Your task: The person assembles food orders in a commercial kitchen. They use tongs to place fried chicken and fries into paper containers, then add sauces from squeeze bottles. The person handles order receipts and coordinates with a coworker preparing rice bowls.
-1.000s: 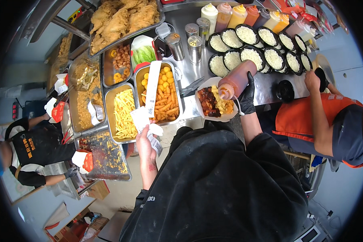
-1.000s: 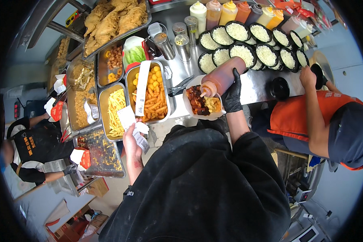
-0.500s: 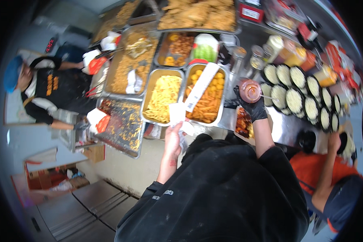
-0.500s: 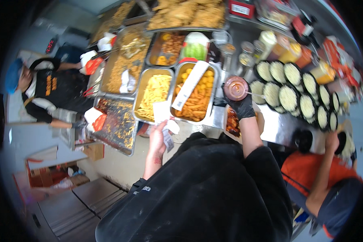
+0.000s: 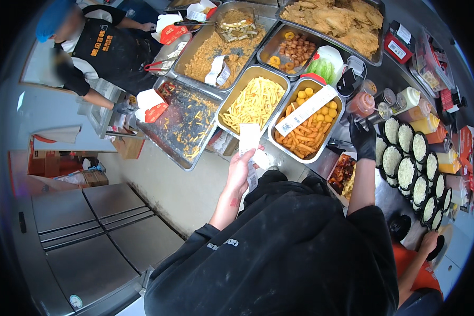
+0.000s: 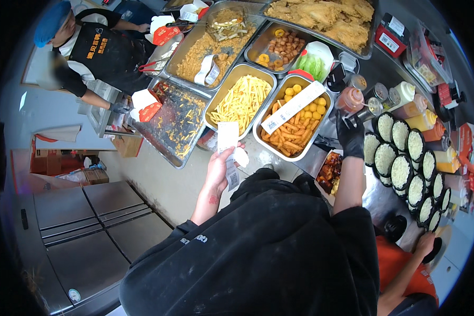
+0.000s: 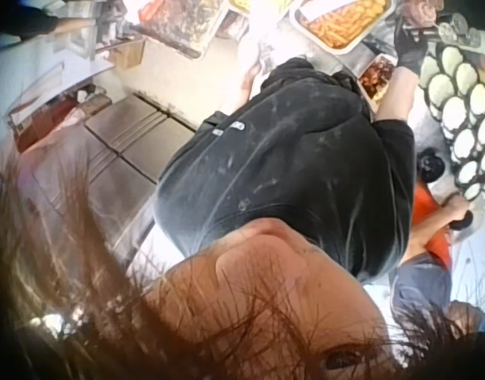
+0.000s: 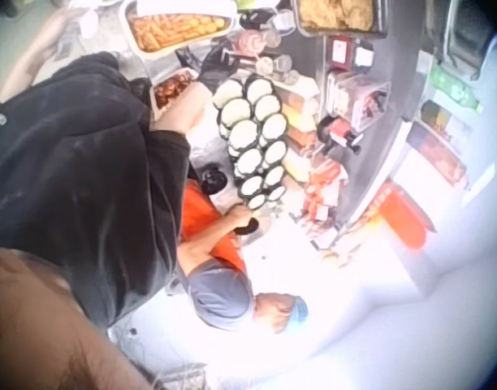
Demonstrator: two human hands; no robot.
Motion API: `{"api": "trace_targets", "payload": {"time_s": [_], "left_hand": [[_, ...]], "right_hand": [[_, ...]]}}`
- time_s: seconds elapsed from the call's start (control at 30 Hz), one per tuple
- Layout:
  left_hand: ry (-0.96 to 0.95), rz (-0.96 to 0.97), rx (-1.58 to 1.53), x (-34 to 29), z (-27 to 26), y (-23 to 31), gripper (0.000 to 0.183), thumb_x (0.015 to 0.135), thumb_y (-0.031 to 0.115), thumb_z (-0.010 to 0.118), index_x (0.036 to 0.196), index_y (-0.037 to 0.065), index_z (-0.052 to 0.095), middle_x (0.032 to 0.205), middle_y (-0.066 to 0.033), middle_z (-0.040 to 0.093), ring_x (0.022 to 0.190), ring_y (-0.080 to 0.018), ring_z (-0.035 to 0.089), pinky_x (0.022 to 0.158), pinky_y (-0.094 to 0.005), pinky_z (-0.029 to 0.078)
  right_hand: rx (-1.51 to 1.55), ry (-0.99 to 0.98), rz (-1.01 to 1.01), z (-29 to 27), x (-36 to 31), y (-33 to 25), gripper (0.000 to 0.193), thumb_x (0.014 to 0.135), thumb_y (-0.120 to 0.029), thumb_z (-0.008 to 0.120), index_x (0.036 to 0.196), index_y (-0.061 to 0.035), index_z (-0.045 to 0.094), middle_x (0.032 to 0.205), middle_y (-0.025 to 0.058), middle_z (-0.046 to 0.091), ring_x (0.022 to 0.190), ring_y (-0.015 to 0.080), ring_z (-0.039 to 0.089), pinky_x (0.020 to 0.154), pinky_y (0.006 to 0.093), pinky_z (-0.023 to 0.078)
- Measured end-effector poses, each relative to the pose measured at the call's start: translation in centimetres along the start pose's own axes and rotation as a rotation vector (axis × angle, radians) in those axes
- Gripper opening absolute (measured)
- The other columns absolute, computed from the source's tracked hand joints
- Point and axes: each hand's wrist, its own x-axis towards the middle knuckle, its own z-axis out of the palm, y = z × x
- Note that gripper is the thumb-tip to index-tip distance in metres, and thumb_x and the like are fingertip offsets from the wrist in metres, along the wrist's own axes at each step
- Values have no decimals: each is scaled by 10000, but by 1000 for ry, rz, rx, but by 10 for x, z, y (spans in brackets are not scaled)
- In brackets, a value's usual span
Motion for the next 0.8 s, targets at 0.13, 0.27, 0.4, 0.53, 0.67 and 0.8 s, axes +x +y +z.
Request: {"api": "trace_targets", "payload": {"time_s": [0.13,0.27,0.4,0.53,0.67,0.8], "left_hand": [[-64,-18,40,2,1,6,268,986,157,498,1155,-8,627,1067,-84,687,943,-170,648,788,-317,515],[-163,-65,29,1,17,4,237,1000,172,507,1100,27,665,975,-26,680,845,-128,630,739,-284,491],[-344,-128,219,6,39,-16,279,995,218,532,1144,35,682,1056,-22,687,928,-124,613,843,-294,470],[-524,-157,335,-3,71,-15,284,1000,218,544,1147,11,672,1023,-23,679,916,-107,599,827,-252,455],[-566,-133,416,-5,83,-18,310,1005,245,541,1184,19,655,1053,-27,677,942,-109,604,850,-262,459],[-573,-162,401,-2,86,-26,334,1010,260,532,1226,26,634,1116,-33,671,993,-116,601,883,-287,463]], "right_hand": [[-450,-122,-185,-10,-71,43,348,981,-225,478,1211,11,593,1106,138,661,1066,286,630,955,390,512],[-1015,-365,-349,-19,-130,88,331,953,-182,558,1235,-10,587,1098,93,669,1022,233,641,865,337,531],[-1087,-331,-88,7,-159,118,340,942,-77,572,1275,-9,572,1176,97,653,1028,170,628,834,288,522],[-1258,-544,-285,21,-166,136,314,884,20,619,1197,13,609,1163,89,657,1031,140,616,862,292,505],[-1259,-515,-230,23,-162,125,255,875,26,618,1130,17,617,1053,67,663,948,142,625,838,292,506],[-1087,-495,-191,38,-174,119,266,828,53,651,1088,13,610,942,35,652,880,130,626,812,274,506]]}}
